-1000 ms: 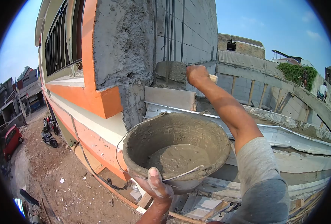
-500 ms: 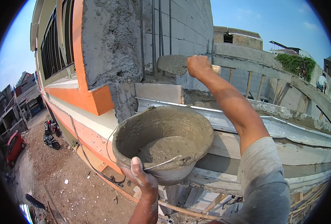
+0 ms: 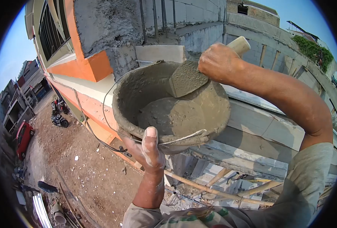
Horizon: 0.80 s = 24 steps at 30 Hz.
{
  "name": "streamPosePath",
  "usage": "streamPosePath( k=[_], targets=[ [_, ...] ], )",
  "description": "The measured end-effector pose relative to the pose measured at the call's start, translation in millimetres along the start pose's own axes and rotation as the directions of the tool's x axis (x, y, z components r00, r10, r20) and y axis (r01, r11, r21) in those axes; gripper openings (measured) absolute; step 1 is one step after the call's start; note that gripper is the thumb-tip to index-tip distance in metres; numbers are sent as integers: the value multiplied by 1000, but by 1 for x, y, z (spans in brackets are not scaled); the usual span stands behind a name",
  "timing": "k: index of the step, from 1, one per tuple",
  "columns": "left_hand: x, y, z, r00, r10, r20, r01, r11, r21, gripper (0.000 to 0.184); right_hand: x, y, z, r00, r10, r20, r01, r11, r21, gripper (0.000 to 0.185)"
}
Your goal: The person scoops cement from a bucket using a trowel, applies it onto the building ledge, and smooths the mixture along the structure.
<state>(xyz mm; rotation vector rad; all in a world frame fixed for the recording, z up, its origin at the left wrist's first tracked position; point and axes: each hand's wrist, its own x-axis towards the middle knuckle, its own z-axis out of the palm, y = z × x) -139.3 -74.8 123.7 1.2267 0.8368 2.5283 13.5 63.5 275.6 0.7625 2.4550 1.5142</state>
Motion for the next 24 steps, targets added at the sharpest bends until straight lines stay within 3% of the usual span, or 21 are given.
streamPosePath(
  k=[4, 7, 11, 15, 17, 20, 21, 24],
  targets=[
    [-17, 7, -2, 998, 4, 62, -6, 999, 32, 81, 4, -54, 12, 965, -220, 146, 178, 951, 254, 14],
    [-18, 10, -6, 992, 32, 122, -38, 998, 47, 85, -7, -49, 5, 936, -252, 246, 102, 862, 496, 16],
    [-25, 8, -4, 984, 17, 175, -25, 999, 43, 89, -12, -49, 1, 894, -306, 327, 29, 768, 640, 22],
    [-24, 0, -3, 987, 78, 140, -82, 996, 23, 88, -16, -38, 10, 907, -360, 219, 73, 646, 760, 21],
    [-14, 2, -4, 990, 60, 130, -64, 997, 33, 84, -10, -28, 12, 903, -372, 216, 46, 582, 812, 22],
    [0, -3, -12, 995, 44, 93, -50, 996, 70, 79, -4, -13, 4, 891, -335, 307, -118, 482, 868, 27],
    [2, -8, -16, 996, 61, 59, -64, 996, 56, 73, -4, -9, -2, 887, -280, 366, -250, 375, 893, 30],
    [9, -10, -29, 1000, 3, 0, -3, 1000, 27, 69, 5, 0, -10, 927, -157, 340, -277, 323, 905, 23]
  ],
)
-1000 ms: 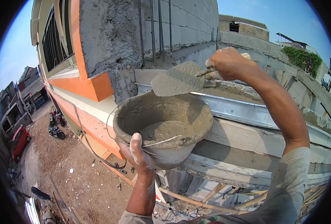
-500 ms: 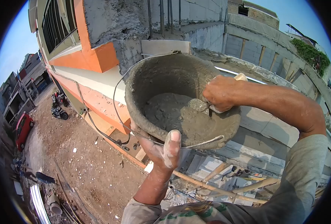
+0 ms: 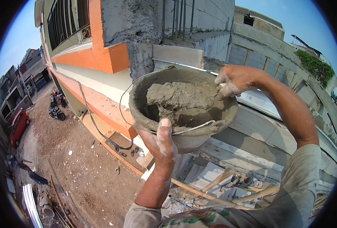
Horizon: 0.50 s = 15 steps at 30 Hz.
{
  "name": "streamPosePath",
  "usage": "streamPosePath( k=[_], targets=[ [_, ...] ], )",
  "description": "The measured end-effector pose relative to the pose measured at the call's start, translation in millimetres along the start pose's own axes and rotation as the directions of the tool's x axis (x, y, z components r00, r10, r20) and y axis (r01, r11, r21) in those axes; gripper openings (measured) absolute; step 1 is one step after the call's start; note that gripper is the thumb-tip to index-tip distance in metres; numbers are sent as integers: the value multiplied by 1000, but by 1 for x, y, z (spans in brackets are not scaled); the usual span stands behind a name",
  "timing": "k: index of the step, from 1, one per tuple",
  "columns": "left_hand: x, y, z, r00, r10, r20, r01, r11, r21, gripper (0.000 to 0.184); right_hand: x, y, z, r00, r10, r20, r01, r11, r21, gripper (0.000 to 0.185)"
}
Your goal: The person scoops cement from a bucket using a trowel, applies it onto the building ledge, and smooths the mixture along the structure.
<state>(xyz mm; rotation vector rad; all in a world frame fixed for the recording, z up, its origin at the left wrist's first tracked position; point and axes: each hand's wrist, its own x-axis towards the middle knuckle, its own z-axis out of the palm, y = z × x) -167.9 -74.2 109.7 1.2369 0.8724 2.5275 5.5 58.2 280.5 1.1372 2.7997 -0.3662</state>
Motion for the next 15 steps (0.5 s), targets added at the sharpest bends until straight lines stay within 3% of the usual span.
streamPosePath(
  k=[4, 8, 9, 13, 15],
  targets=[
    [1, -1, -4, 1000, -28, -10, 28, 1000, 6, 66, -2, -20, -22, 997, 74, -17, -73, 997, 28, 23],
    [6, -8, -3, 999, 52, 12, -52, 995, 89, 69, 3, -9, -44, 988, 149, -40, -142, 981, 135, 23],
    [6, -8, -3, 998, 57, 3, -57, 994, 92, 70, -1, -19, -52, 974, 197, -111, -189, 979, 74, 22],
    [7, -11, -1, 995, 89, -32, -86, 992, 96, 74, 25, 0, -91, 959, 188, -214, -167, 979, 116, 26],
    [6, -9, -1, 996, 78, -36, -74, 992, 101, 76, 48, -4, -107, 894, 267, -359, -270, 962, 42, 21]
  ],
)
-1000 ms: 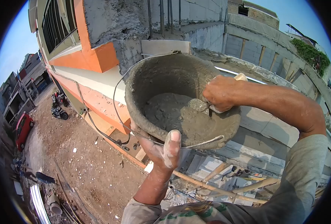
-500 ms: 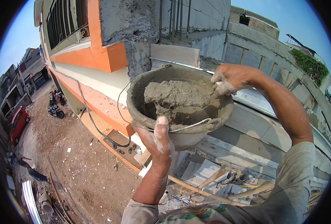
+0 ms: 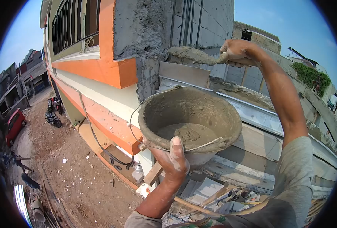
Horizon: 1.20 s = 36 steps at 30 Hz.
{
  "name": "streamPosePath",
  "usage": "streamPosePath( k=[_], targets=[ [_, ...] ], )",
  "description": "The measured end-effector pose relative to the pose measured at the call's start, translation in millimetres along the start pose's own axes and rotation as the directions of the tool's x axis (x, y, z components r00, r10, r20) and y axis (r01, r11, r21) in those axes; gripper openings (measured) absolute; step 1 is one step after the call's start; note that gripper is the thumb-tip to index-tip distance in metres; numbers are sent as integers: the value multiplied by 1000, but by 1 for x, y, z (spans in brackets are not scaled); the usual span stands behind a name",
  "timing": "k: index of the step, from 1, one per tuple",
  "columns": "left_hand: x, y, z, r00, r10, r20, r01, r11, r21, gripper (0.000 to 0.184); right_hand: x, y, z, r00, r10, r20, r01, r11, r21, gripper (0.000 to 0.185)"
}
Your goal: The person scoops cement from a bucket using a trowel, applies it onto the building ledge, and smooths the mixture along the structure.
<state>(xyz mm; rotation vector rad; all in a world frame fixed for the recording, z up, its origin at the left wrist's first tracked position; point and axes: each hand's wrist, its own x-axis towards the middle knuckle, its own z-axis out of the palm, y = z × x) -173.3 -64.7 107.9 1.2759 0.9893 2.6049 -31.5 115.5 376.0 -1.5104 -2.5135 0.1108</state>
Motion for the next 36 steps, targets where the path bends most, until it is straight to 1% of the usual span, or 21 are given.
streamPosePath(
  k=[1, 3, 4, 5, 7, 8, 10, 11, 14, 17, 20, 23, 26, 29, 30, 33, 34, 36],
  targets=[
    [0, -2, -2, 1000, -3, 17, 3, 1000, -4, 76, 17, -7, -2, 996, 35, -81, -39, 998, -49, 19],
    [2, -6, -6, 999, -13, 51, 13, 1000, -8, 76, 67, -16, 4, 975, -7, -221, -75, 929, -363, 17],
    [4, -7, -5, 1000, 1, 27, 0, 1000, -21, 77, 80, -21, 17, 937, -150, -315, -57, 825, -562, 16],
    [5, -8, -5, 1000, 9, 10, -9, 1000, -26, 77, 91, -25, 32, 880, -304, -366, -70, 678, -732, 18],
    [5, -10, -5, 999, 24, -22, -25, 999, -36, 77, 115, -29, 61, 870, -333, -364, -77, 637, -767, 17],
    [6, -10, -6, 1000, -3, -12, 2, 998, -58, 78, 123, -29, 69, 864, -349, -363, -82, 614, -785, 17],
    [5, -8, -8, 998, -60, 9, 60, 993, -97, 80, 123, -26, 76, 821, -399, -408, -94, 611, -786, 16],
    [4, -8, -9, 998, -60, 9, 60, 995, -82, 80, 121, -25, 80, 799, -423, -427, -97, 611, -786, 15],
    [4, -10, -10, 999, -52, 0, 52, 997, -57, 81, 113, -32, 73, 798, -361, -482, -153, 653, -742, 16],
    [7, -9, -7, 999, -50, 2, 50, 996, -72, 82, 111, -34, 68, 838, -295, -460, -187, 635, -749, 19],
    [6, -10, -10, 998, -55, 22, 57, 994, -90, 82, 112, -36, 73, 877, -303, -374, -126, 605, -786, 20],
    [6, -11, -11, 998, -47, 32, 50, 993, -109, 82, 108, -38, 77, 820, -342, -459, -131, 668, -733, 17],
    [6, -10, -13, 999, -34, 41, 38, 992, -121, 81, 101, -42, 65, 803, -327, -498, -174, 672, -720, 16],
    [4, -18, -14, 998, -24, 55, 31, 990, -135, 81, 85, -45, 52, 827, -286, -485, -239, 601, -763, 17],
    [2, -23, -14, 999, -13, 49, 20, 989, -145, 81, 81, -46, 50, 854, -282, -438, -217, 572, -791, 16],
    [3, -16, -10, 999, -43, -17, 40, 990, -133, 75, 79, -48, 66, 884, -338, -323, -100, 539, -836, 15],
    [4, -12, -8, 997, -63, -39, 58, 990, -126, 73, 88, -48, 73, 887, -332, -320, -103, 533, -840, 15],
    [7, -10, -5, 998, -55, -35, 49, 988, -144, 73, 107, -52, 85, 893, -319, -316, -115, 518, -848, 16]
  ],
)
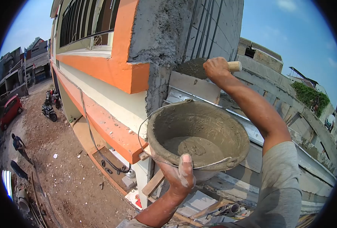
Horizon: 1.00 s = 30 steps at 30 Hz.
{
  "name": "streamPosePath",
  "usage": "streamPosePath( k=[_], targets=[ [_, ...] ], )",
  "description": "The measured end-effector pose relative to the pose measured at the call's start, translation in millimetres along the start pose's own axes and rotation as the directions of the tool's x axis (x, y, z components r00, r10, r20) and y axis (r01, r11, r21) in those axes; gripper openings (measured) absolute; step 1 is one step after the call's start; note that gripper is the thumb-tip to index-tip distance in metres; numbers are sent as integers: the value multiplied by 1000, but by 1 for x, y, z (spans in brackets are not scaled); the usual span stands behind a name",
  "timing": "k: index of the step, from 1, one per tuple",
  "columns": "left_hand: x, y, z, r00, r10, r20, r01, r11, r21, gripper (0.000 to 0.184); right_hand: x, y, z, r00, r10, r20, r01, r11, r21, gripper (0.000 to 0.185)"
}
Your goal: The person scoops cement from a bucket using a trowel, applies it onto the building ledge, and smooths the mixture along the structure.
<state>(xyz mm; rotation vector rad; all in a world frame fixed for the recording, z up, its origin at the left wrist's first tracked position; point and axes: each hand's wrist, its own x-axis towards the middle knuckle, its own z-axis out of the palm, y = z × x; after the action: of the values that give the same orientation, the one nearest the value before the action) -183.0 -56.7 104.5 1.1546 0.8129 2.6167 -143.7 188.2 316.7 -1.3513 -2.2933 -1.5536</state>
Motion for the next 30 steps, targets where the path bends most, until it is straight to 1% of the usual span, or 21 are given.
streamPosePath(
  k=[3, 4, 6, 9, 10, 12, 13, 15, 16, 19, 22, 25, 28, 30],
  targets=[
    [0, 0, -6, 999, 5, 39, -4, 1000, -16, 79, -2, 2, -1, 998, 10, -58, -7, 998, 67, 16],
    [0, 1, -7, 998, 6, 56, -5, 1000, -27, 82, -4, 5, -2, 997, 50, -55, -45, 995, 91, 16],
    [-2, -1, -7, 998, -3, 57, 4, 1000, -18, 81, -11, 18, -3, 990, 131, -51, -124, 983, 133, 17],
    [-2, -3, -9, 999, -1, 54, 0, 1000, 20, 81, -15, 26, -6, 979, 195, -60, -181, 966, 186, 17],
    [-2, -3, -8, 998, 0, 58, -2, 999, 33, 81, -14, 21, 0, 987, 151, -55, -140, 977, 164, 17],
    [-2, 1, -2, 1000, 1, 10, -1, 999, 32, 74, -10, 3, 12, 997, 65, -35, -61, 992, 112, 18],
    [-1, 2, 0, 1000, 0, -13, 0, 999, 33, 71, -9, 3, 12, 995, 103, -19, -99, 986, 130, 18],
    [-2, -3, -2, 1000, 22, -17, -20, 996, 85, 70, -9, 3, 6, 986, 169, 15, -169, 971, 171, 19],
    [-3, -4, -4, 999, 33, -18, -31, 993, 112, 70, -10, 8, 5, 981, 195, -5, -191, 963, 190, 20],
    [-1, 0, -1, 999, 31, -10, -31, 998, 59, 72, -13, 10, 9, 987, 160, -3, -158, 979, 132, 19],
    [-3, -4, -2, 998, 50, -28, -47, 995, 92, 75, -14, 7, 14, 989, 151, 6, -149, 972, 181, 19],
    [-3, 3, 0, 999, 23, -24, -21, 997, 71, 76, -18, 10, 11, 983, 182, -33, -171, 960, 220, 18],
    [-3, 4, 2, 1000, 8, -16, -7, 997, 71, 73, -19, 11, 13, 997, 75, -25, -69, 981, 183, 17],
    [-3, 4, 0, 1000, 14, -13, -13, 997, 77, 70, -28, 26, 10, 979, 194, -65, -171, 949, 266, 17]
  ],
)
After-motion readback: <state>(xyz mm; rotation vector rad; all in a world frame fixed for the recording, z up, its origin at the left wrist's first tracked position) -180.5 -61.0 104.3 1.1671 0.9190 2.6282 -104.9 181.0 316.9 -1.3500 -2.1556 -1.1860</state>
